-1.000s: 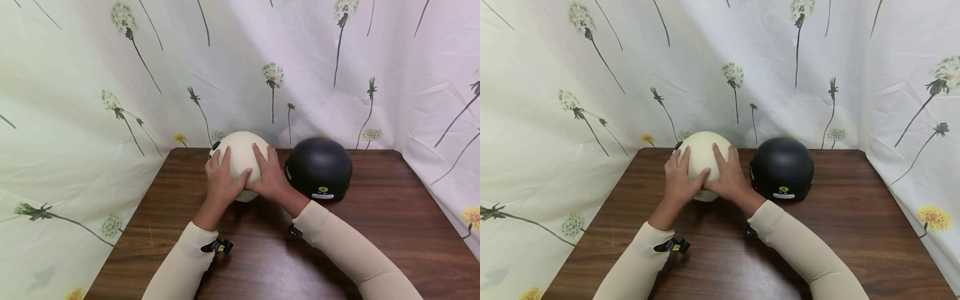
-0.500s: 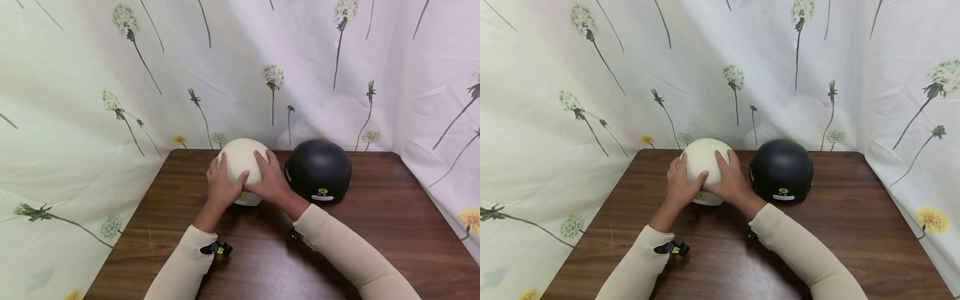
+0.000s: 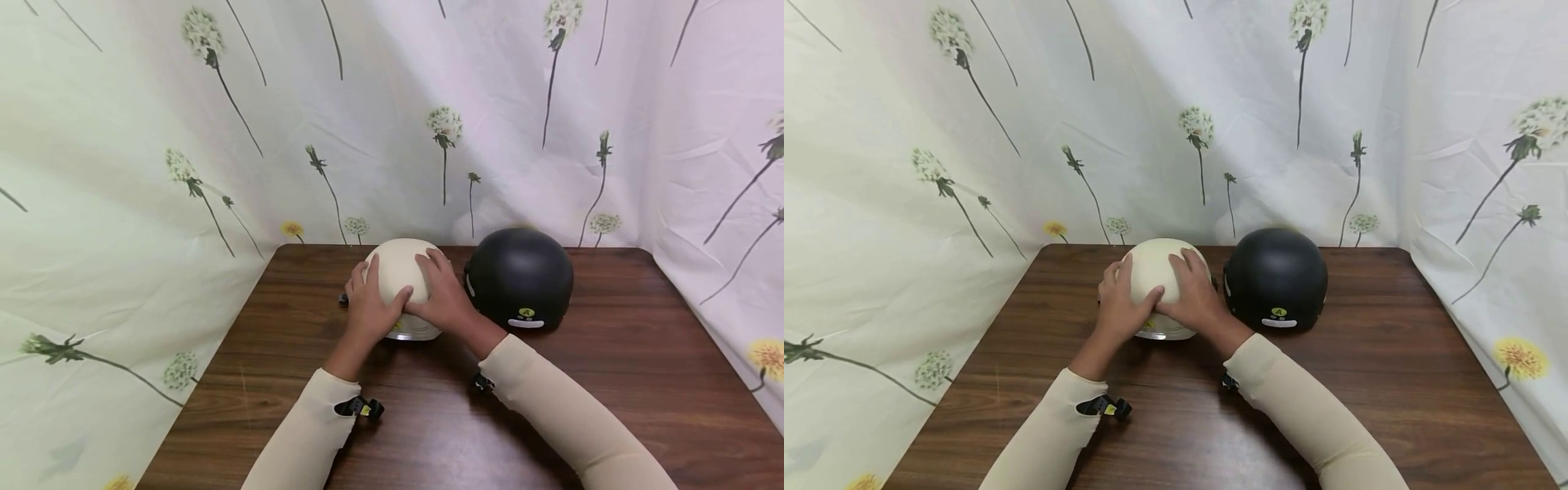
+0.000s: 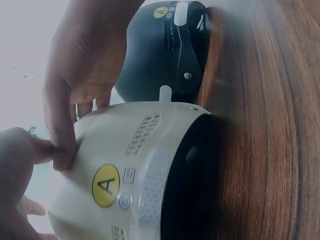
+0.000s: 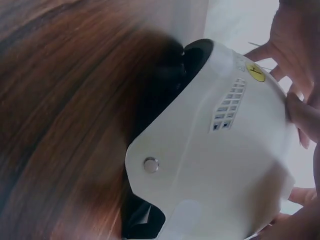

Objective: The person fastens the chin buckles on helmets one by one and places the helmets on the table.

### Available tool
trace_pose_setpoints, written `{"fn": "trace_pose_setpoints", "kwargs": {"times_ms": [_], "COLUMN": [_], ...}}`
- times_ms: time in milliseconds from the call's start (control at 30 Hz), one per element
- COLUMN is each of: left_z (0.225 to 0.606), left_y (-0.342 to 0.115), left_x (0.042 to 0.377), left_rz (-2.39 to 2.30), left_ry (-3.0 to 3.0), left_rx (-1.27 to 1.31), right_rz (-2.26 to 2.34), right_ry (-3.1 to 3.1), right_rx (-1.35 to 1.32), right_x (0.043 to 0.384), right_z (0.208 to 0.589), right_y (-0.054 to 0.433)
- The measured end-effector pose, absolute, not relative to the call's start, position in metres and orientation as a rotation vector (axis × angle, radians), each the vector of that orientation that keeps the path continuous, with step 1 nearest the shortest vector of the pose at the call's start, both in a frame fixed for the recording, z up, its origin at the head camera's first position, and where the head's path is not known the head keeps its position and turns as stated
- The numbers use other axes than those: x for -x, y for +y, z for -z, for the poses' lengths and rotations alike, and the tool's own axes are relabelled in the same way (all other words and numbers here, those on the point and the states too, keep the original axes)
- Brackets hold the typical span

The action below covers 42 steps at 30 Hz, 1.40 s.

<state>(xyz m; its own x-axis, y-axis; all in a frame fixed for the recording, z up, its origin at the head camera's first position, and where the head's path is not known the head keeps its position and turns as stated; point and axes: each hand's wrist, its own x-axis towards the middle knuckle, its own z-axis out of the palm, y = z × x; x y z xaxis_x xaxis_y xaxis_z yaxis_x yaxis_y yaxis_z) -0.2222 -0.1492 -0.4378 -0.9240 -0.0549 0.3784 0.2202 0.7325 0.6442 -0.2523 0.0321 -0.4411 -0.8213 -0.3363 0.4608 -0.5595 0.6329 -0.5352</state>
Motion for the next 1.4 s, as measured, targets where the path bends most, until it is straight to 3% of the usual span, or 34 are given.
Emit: {"fn": "trace_pose_setpoints", "kwargs": {"times_ms": [1400], "left_z": [0.437], "left_y": [-0.154], "left_x": [0.23], "left_rz": [1.043], "left_ry": [-2.624], "left_rx": [0.091], "right_rz": [-1.041], "right_ry": [-2.664], "right_rx": [-0.718], "right_x": [0.253], "right_z": [0.444], "right_y": [0.052]}}
